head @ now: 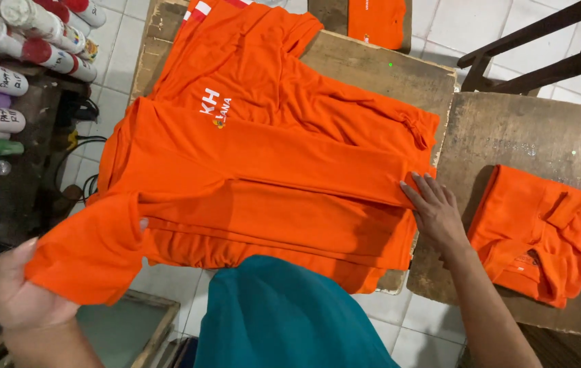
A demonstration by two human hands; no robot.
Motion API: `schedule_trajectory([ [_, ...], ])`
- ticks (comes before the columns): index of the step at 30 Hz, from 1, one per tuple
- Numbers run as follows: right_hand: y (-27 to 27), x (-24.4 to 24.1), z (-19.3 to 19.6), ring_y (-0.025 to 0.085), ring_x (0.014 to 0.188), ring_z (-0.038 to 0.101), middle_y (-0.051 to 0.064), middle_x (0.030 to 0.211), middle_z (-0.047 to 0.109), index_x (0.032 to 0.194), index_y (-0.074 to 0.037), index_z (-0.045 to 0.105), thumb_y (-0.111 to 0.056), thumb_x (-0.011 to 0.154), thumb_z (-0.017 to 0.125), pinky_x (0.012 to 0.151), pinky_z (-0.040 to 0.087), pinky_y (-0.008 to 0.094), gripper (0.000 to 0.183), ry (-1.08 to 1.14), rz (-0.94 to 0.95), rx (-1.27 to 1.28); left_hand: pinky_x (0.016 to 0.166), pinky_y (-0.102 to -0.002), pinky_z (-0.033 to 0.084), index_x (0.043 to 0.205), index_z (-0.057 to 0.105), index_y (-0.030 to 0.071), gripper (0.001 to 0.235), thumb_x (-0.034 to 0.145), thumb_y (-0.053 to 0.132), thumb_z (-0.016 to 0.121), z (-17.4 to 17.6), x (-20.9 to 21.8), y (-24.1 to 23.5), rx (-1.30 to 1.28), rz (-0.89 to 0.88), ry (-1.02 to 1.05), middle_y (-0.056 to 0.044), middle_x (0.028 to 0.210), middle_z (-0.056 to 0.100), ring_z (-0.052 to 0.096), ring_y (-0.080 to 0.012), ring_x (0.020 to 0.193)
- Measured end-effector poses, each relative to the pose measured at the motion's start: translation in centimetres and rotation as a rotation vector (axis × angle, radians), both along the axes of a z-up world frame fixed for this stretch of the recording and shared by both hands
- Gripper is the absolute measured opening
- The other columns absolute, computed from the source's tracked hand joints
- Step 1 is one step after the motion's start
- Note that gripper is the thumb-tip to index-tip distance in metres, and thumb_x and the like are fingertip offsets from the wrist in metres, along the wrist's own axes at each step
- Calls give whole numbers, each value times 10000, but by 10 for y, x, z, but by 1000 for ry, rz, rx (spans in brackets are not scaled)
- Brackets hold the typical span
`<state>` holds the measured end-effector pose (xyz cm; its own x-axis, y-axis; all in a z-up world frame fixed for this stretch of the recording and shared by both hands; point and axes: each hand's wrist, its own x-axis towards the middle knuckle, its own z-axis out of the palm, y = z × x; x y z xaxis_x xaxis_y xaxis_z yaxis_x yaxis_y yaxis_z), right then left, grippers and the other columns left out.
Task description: The person folds a stack of orange t-shirts on a wooden table. They smooth out the fabric, fold the sleeves and sides, and then fold the shirts into smaller rectangles, stacking them on the table.
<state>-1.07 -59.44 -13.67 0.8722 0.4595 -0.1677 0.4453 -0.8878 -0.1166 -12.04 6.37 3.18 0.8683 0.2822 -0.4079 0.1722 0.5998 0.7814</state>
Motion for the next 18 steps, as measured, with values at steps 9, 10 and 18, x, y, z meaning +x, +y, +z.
schedule_trajectory([
  [9,2,-29,15,368,1556,261,106,1687,290,1600,-297,329,-221,980,513,1166,295,551,651,-15,86,-49,1171,-498,407,1046,688,165,328,1049,478,593,8,-34,20,75,-70,-27,-73,1272,649,560,-336,1353],
  [10,0,-32,10,368,1556,261,106,1687,290,1600,-297,329,-221,980,513,1166,295,551,651,-14,82,-51,1171,-498,407,1046,688,165,328,1049,478,593,16,-28,8,74,-74,-28,-73,1272,649,560,-336,1353],
  [18,-2,-45,13,405,1557,162,113,1702,193,1618,-348,252,-168,997,436,1198,194,596,672,49,31,-105,1253,-553,189,1608,137,-95,682,1163,47,635,65,-14,-15,-875,-399,-188,-278,1675,172,200,-435,1534],
])
